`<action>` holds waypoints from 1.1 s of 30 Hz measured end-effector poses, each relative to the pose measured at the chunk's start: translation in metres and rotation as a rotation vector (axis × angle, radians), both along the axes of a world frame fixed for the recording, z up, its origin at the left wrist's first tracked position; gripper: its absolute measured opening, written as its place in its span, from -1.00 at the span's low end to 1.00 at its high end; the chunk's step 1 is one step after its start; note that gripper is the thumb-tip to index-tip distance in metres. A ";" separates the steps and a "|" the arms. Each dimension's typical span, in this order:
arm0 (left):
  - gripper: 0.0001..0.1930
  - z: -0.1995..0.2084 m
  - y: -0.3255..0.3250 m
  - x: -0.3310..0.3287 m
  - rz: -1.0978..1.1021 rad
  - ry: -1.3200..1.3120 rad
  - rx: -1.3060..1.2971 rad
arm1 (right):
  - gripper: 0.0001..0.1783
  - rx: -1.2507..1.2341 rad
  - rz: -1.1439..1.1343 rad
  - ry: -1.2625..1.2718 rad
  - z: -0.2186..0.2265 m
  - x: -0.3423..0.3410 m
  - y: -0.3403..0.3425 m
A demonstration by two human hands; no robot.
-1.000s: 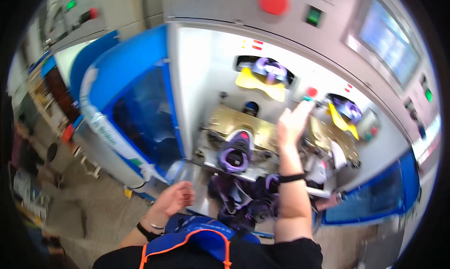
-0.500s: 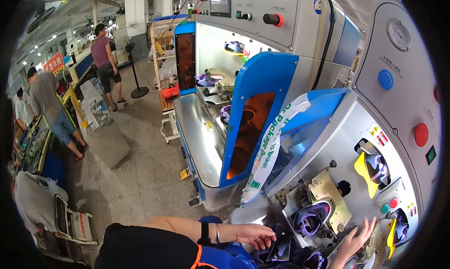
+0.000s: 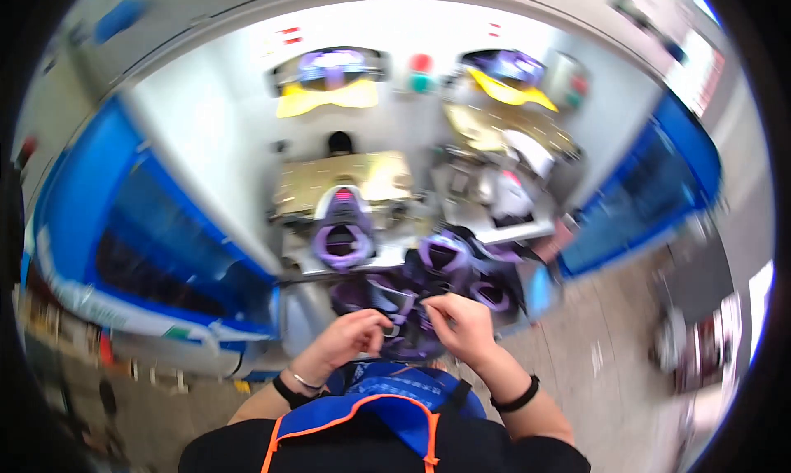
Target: Load shoe uppers into a toe-lasting or molding machine, operate the machine, and move finished components to a collection table.
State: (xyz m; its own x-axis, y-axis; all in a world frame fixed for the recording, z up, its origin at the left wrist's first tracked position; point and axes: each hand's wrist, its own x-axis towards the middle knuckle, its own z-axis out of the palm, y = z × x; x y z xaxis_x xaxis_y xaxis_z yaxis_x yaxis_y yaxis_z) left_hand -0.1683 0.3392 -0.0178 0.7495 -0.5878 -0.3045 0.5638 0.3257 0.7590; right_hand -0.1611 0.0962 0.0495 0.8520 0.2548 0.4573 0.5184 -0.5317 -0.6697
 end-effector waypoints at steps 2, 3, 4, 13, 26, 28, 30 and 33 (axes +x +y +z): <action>-0.71 -0.010 -0.011 0.009 -0.096 0.028 -0.068 | -0.92 0.065 -0.098 0.026 -0.003 -0.009 -0.024; -0.71 -0.008 -0.021 0.013 -0.129 0.056 -0.074 | -0.94 0.093 -0.172 0.022 -0.001 -0.010 -0.040; -0.72 0.000 -0.031 0.014 -0.152 0.067 -0.045 | -0.97 0.100 -0.250 -0.017 0.008 -0.008 -0.055; -0.72 0.012 -0.060 0.008 -0.122 0.034 0.008 | -0.84 -0.060 -0.418 -0.374 0.121 0.130 -0.175; -0.72 0.028 -0.130 -0.034 0.169 0.038 0.110 | -0.65 -0.168 -0.012 0.000 0.174 0.357 -0.200; -0.71 0.032 -0.143 -0.039 0.150 0.065 0.149 | -0.65 -0.103 0.055 -0.036 0.163 0.356 -0.215; -0.71 0.038 -0.152 -0.035 0.140 0.058 0.162 | -0.66 -0.042 0.045 -0.148 0.152 0.330 -0.220; -0.71 0.052 -0.159 -0.021 0.048 0.011 0.184 | -0.67 -0.036 -0.061 -0.262 0.122 0.244 -0.227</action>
